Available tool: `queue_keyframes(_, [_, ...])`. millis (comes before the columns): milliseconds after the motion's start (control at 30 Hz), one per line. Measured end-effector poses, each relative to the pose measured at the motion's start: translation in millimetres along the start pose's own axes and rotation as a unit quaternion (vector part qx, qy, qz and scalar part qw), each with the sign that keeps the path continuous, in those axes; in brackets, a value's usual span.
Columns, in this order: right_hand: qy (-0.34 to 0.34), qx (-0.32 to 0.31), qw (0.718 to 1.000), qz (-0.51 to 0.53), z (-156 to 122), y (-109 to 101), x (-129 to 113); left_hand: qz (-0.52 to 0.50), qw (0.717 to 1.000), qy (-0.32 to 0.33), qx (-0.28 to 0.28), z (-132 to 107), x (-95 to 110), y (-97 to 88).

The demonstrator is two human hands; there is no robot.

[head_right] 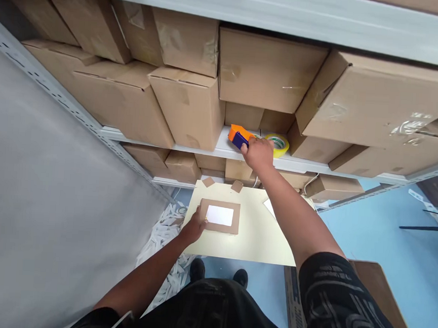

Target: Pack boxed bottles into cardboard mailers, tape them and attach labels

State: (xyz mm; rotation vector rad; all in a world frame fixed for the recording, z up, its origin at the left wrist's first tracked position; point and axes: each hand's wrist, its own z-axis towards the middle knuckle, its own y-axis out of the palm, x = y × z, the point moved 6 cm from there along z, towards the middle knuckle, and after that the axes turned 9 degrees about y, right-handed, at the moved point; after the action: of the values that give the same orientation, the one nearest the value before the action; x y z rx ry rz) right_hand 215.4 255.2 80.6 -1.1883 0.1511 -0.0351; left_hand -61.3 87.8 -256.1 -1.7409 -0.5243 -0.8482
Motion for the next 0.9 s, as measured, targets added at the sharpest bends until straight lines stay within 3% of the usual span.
queue_keyframes(133, [0.002,-0.046,0.998,-0.05,29,27,-20,-0.006,1.0,-0.006,-0.007,1,-3,2.3])
queue_keyframes(233, [0.031,-0.074,0.996,-0.045,40,35,-22,-0.024,1.0,-0.003,0.006,0,-2,2.2])
queue_keyframes(300, [0.029,-0.042,0.999,-0.015,36,28,-19,-0.041,0.999,-0.004,0.027,-1,-1,-0.7])
queue_keyframes(367, [0.021,0.015,0.999,0.045,11,22,-10,-0.071,0.996,-0.015,0.047,-5,-4,-4.6])
queue_keyframes(433, [0.036,0.029,0.989,0.141,-39,30,8,-0.115,0.991,-0.041,0.057,-11,-12,-7.5])
queue_keyframes(533, [0.143,-0.101,0.936,0.304,-155,89,44,-0.175,0.98,-0.086,0.03,-25,-30,-6.1])
queue_keyframes(600, [0.265,-0.217,0.863,0.371,-246,145,65,-0.2,0.976,-0.082,-0.005,-34,-38,-2.2])
queue_keyframes(667, [0.373,-0.321,0.764,0.417,-327,195,73,-0.225,0.973,-0.047,-0.032,-42,-39,2.4])
queue_keyframes(733, [0.424,-0.369,0.682,0.468,-381,225,70,-0.24,0.97,-0.021,-0.043,-48,-36,7.6])
queue_keyframes(800, [0.411,-0.379,0.666,0.494,-405,236,62,-0.243,0.968,-0.017,-0.051,-53,-31,15.6])
queue_keyframes(900, [0.332,-0.364,0.723,0.484,-413,229,51,-0.237,0.967,-0.012,-0.094,-60,-17,34.5])
